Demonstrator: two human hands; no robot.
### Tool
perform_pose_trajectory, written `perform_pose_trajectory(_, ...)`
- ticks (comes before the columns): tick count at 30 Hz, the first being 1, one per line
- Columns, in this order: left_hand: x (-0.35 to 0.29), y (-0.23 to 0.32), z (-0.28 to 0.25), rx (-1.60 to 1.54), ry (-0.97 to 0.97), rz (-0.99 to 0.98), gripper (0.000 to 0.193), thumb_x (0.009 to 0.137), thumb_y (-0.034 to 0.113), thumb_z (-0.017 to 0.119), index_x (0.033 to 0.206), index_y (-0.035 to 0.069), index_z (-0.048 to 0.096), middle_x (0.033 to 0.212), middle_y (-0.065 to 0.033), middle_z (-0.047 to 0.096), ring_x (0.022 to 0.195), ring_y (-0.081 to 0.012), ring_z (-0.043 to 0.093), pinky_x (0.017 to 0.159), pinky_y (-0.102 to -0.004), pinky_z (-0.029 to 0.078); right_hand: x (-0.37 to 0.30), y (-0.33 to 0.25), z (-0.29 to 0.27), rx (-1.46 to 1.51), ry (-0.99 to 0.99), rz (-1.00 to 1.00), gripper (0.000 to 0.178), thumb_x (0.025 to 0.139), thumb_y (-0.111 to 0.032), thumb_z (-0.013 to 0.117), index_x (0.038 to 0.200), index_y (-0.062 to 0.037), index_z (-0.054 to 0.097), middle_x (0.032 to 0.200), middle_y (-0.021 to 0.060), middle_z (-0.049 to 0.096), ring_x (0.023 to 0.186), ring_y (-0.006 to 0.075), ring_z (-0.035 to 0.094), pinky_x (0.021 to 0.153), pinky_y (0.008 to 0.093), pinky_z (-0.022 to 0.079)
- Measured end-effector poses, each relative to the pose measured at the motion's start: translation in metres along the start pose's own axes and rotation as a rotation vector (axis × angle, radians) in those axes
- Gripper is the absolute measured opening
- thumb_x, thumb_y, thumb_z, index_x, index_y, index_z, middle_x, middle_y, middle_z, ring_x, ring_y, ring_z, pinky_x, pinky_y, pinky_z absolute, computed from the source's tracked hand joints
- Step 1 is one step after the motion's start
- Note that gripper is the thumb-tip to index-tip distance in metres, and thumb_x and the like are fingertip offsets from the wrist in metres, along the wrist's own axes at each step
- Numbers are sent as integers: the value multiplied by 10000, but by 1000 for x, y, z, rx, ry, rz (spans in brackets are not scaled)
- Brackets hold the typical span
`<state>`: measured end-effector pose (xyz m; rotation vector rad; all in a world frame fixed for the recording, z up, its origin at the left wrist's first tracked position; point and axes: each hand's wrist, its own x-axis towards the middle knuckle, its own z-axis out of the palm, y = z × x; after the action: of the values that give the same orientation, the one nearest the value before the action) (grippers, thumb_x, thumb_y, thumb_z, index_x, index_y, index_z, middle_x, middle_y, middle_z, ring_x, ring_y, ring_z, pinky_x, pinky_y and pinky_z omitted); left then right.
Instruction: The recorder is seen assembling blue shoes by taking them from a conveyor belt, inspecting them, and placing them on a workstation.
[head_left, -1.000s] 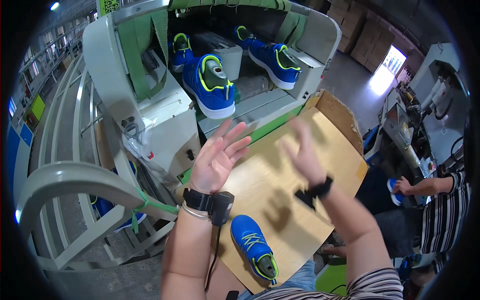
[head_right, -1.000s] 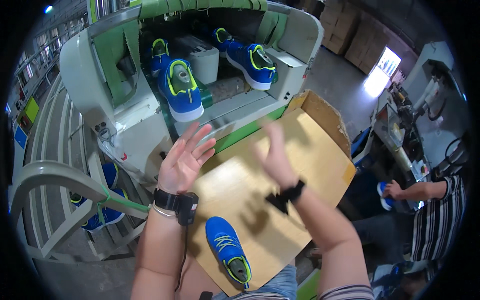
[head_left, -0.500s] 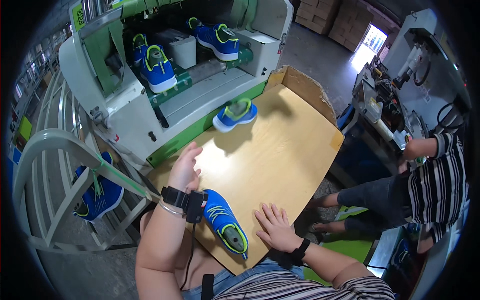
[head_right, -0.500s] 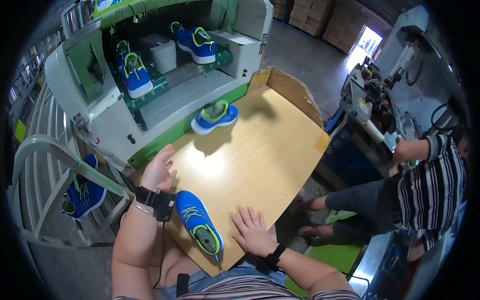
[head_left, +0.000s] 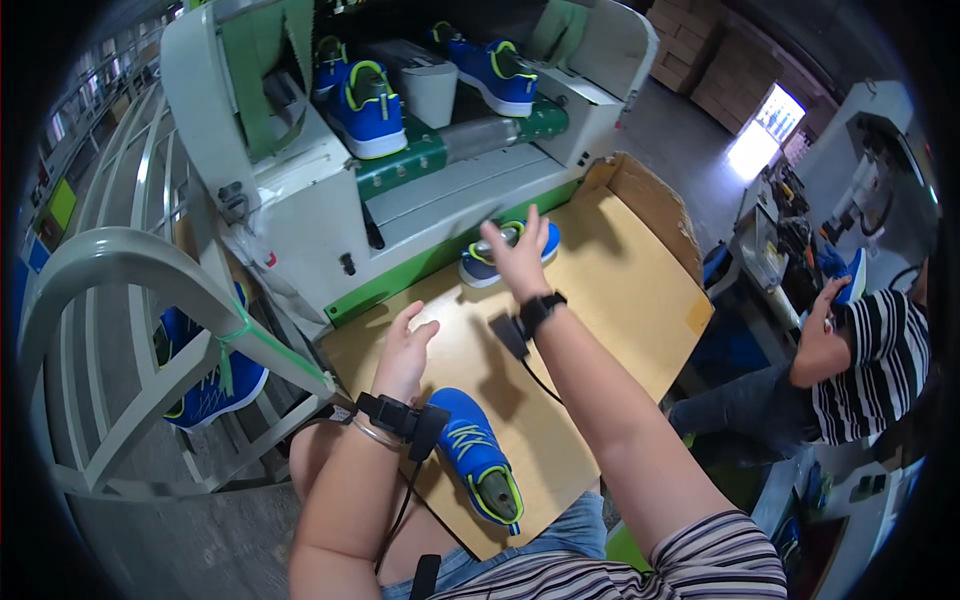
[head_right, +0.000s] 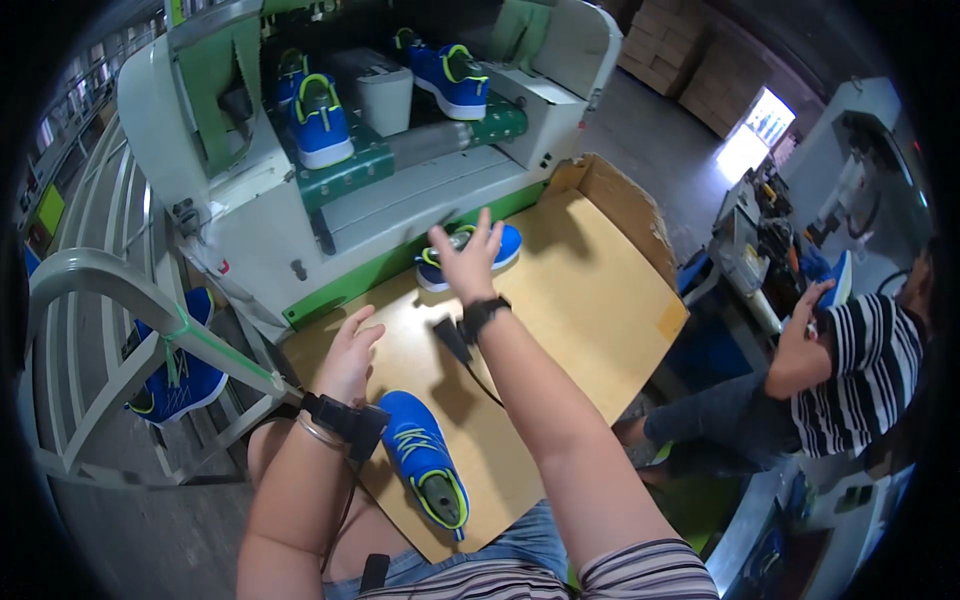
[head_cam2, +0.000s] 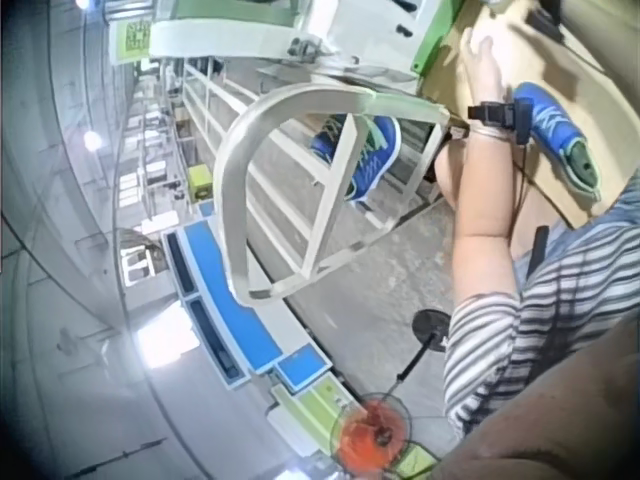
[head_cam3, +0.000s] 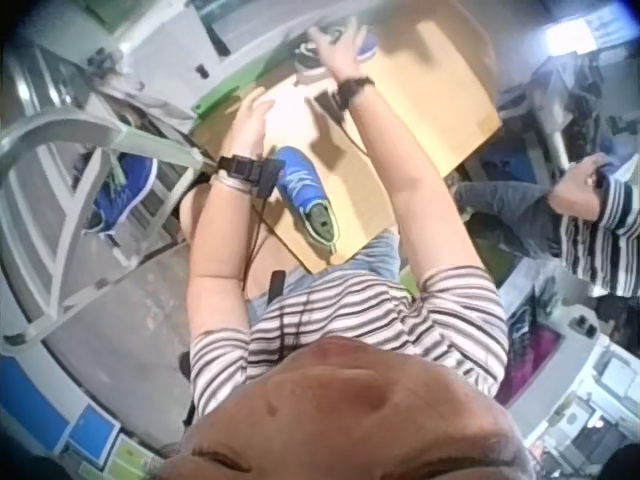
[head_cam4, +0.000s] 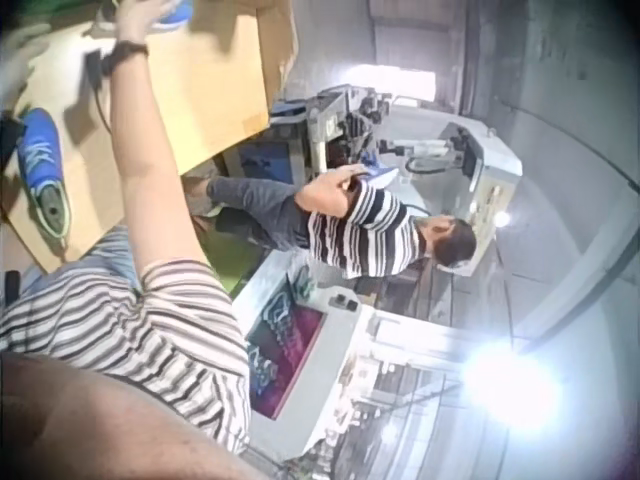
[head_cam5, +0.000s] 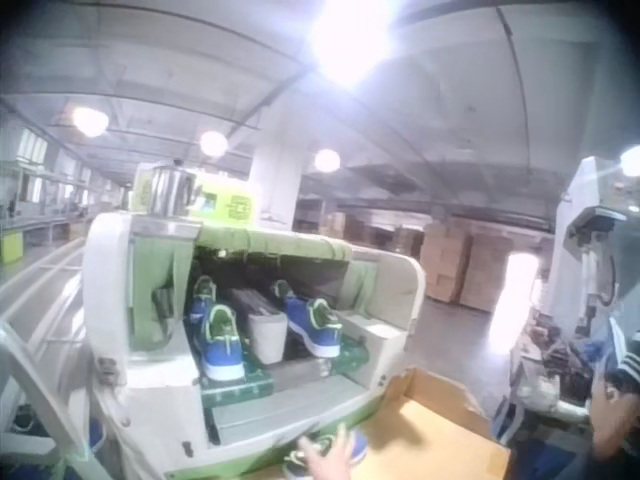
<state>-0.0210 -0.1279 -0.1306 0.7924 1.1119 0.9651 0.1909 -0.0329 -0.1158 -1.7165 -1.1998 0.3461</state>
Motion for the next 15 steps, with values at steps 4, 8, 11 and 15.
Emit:
perform_pose_trajectory(4, 5, -5, -5, 110, -31, 51, 547, 898, 233, 688, 1388, 44, 535, 1413, -197, 487, 1369, -326, 414, 1145, -396, 308, 17, 4, 33, -176, 83, 300, 931, 727, -381, 801, 1462, -54, 333, 1531, 307, 222, 1431, 462, 241, 1192, 457, 231)
perform_pose_trajectory(8, 17, -8, -8, 95, -76, 91, 534, 899, 248, 687, 1380, 61, 549, 1440, -201, 456, 1375, -329, 409, 1138, -384, 328, 9, 31, -4, 50, 3, 163, 710, 696, -130, 719, 1337, -77, 420, 1411, 222, 366, 1248, 356, 436, 1084, 431, 380)
perform_pose_trajectory(11, 19, -16, -20, 116, -67, 137, 542, 898, 260, 691, 1380, 59, 547, 1427, -210, 477, 1364, -324, 428, 1123, -379, 349, -42, 15, -59, 442, -306, 287, 696, 719, 38, 649, 1363, -97, 421, 1204, 125, 519, 1068, 245, 557, 915, 359, 511)
perform_pose_trajectory(15, 6, 0, -9, 216, -85, 91, 552, 925, 272, 665, 1419, 85, 504, 1422, -191, 508, 1329, -306, 460, 1077, -461, 399, -103, -14, -124, 361, -496, 272, 622, 769, 87, 604, 1354, -66, 457, 1222, 111, 521, 1090, 190, 553, 934, 302, 493)
